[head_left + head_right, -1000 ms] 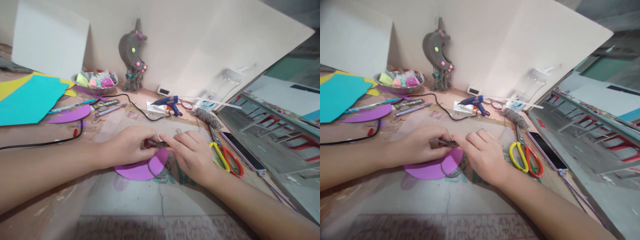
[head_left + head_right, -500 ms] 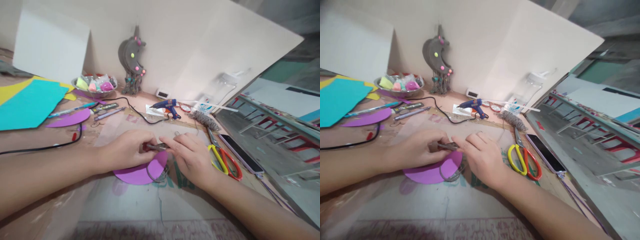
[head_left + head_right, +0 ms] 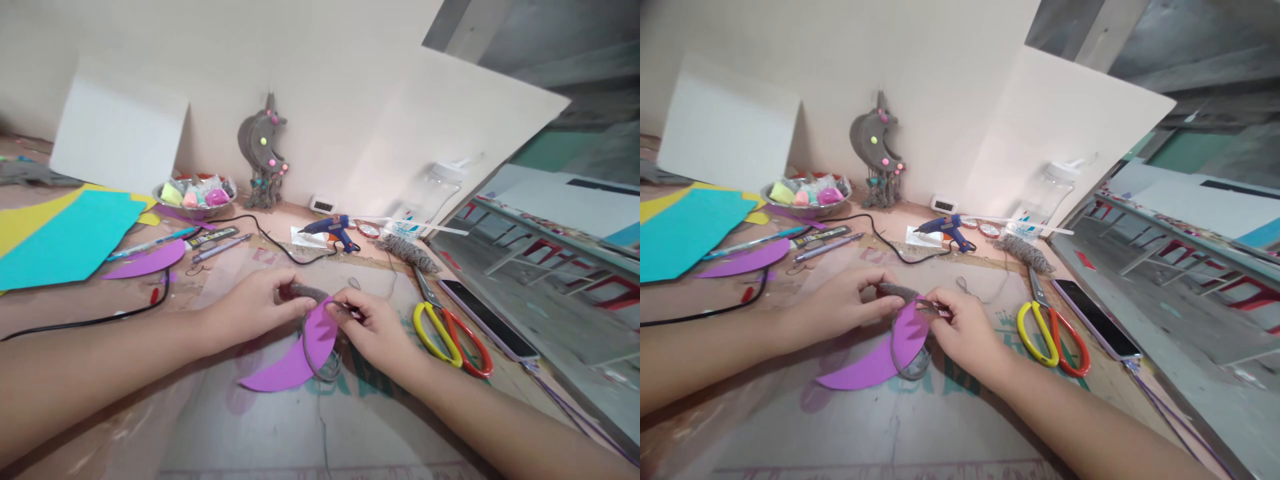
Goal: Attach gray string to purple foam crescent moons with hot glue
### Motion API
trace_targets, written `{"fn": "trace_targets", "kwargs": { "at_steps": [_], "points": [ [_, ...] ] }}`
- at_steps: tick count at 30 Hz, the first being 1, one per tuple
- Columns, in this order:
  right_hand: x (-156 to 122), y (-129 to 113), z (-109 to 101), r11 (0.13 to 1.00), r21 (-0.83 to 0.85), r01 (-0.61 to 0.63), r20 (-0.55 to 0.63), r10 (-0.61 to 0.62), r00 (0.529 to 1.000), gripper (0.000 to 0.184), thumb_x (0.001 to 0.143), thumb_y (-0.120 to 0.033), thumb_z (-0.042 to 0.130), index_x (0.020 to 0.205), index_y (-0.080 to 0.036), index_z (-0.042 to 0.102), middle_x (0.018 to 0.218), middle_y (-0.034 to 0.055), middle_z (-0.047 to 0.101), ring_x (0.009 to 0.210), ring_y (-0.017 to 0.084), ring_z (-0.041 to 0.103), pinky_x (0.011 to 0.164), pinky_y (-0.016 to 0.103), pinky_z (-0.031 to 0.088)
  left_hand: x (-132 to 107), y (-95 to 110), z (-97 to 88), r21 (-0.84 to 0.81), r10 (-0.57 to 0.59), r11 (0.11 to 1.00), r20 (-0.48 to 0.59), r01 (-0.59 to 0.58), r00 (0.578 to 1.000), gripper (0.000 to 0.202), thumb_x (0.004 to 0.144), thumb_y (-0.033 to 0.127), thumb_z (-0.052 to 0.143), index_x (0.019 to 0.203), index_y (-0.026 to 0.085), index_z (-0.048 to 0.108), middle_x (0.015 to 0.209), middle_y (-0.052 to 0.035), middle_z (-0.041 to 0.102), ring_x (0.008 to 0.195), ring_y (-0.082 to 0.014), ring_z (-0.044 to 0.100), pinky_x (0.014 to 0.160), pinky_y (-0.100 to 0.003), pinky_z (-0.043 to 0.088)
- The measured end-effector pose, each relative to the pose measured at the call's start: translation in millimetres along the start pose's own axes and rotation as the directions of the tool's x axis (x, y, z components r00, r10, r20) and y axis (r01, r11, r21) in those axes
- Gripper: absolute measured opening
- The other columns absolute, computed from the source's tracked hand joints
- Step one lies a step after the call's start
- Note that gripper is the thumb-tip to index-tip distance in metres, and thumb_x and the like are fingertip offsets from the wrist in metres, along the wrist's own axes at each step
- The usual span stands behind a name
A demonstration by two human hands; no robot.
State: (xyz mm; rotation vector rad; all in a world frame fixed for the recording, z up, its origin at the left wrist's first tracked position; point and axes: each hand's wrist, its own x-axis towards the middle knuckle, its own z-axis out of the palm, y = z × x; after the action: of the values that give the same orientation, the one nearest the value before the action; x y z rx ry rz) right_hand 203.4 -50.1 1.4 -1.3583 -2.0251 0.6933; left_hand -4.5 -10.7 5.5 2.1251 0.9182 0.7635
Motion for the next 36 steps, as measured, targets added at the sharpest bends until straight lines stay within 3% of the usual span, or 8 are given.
{"fn": "trace_targets", "kwargs": {
  "at_steps": [9, 15, 19, 25, 31, 36],
  "points": [
    [0, -3, 1, 0.997, 0.071, -0.024, -0.005, 0.024, 1.000, 0.013, 0.082, -0.018, 0.051, 0.072, -0.017, 0.057, 0.061, -0.0033, 0.052, 0.056, 0.009, 0.047, 0.052, 0.020, 0.038, 0, -7, -2.4, -0.009, 0.030, 1.000, 0.008, -0.030, 1.000, 0.043, 0.095, 0.039, 0.032, 0.071, 0.016, 0.060, 0.070, 0.0010, 0.065, 0.068, -0.0115, 0.060, 0.067, -0.024, 0.044],
    [0, -3, 0, 0.998, 0.066, -0.022, -0.004, 0.022, 1.000, 0.013, 0.083, -0.018, 0.050, 0.074, -0.017, 0.059, 0.063, -0.0024, 0.056, 0.057, 0.009, 0.050, 0.053, 0.020, 0.040, 1, -2, -1.0, -0.005, 0.042, 0.999, 0.018, -0.042, 0.999, 0.020, 0.084, 0.034, 0.054, 0.090, 0.019, 0.065, 0.084, 0.0022, 0.070, 0.076, -0.0129, 0.061, 0.067, -0.023, 0.046],
    [0, -2, 0, 0.999, 0.048, 0.004, 0.007, -0.004, 1.000, 0.011, 0.082, -0.016, 0.051, 0.075, -0.018, 0.059, 0.063, -0.0027, 0.057, 0.057, 0.009, 0.052, 0.053, 0.019, 0.040, 2, 0, 0.0, 0.012, 0.085, 0.996, 0.031, -0.085, 0.996, 0.018, 0.082, 0.028, 0.055, 0.094, 0.020, 0.066, 0.087, 0.0022, 0.071, 0.076, -0.0126, 0.062, 0.070, -0.024, 0.047],
    [-2, 0, 0, 0.994, -0.068, 0.084, 0.007, -0.084, 0.996, 0.010, 0.084, -0.019, 0.051, 0.076, -0.018, 0.059, 0.065, -0.0017, 0.059, 0.058, 0.010, 0.053, 0.054, 0.021, 0.041, 1, -1, 0.7, 0.005, 0.109, 0.994, 0.047, -0.109, 0.993, 0.016, 0.083, 0.026, 0.053, 0.090, 0.019, 0.066, 0.086, 0.0016, 0.070, 0.078, -0.0124, 0.062, 0.072, -0.024, 0.047],
    [-4, 2, -11, 0.930, -0.286, 0.230, -0.093, -0.266, 0.959, 0.028, 0.093, -0.035, 0.043, 0.113, -0.019, 0.054, 0.100, 0.0080, 0.063, 0.087, 0.018, 0.058, 0.074, 0.031, 0.046, 0, 0, 0.4, 0.053, 0.143, 0.988, 0.030, -0.144, 0.989, 0.016, 0.082, 0.026, 0.053, 0.091, 0.018, 0.064, 0.087, 0.0005, 0.069, 0.081, -0.0126, 0.061, 0.074, -0.024, 0.047],
    [-3, 1, -15, 0.814, -0.476, 0.334, -0.014, -0.386, 0.922, 0.027, 0.094, -0.030, 0.043, 0.114, -0.019, 0.057, 0.083, 0.0048, 0.060, 0.077, 0.017, 0.056, 0.069, 0.030, 0.043, -2, 3, -0.3, 0.075, 0.152, 0.986, -0.003, -0.151, 0.988, 0.013, 0.080, 0.022, 0.054, 0.088, 0.019, 0.064, 0.083, 0.0018, 0.068, 0.077, -0.0122, 0.060, 0.072, -0.024, 0.047]
  ]
}}
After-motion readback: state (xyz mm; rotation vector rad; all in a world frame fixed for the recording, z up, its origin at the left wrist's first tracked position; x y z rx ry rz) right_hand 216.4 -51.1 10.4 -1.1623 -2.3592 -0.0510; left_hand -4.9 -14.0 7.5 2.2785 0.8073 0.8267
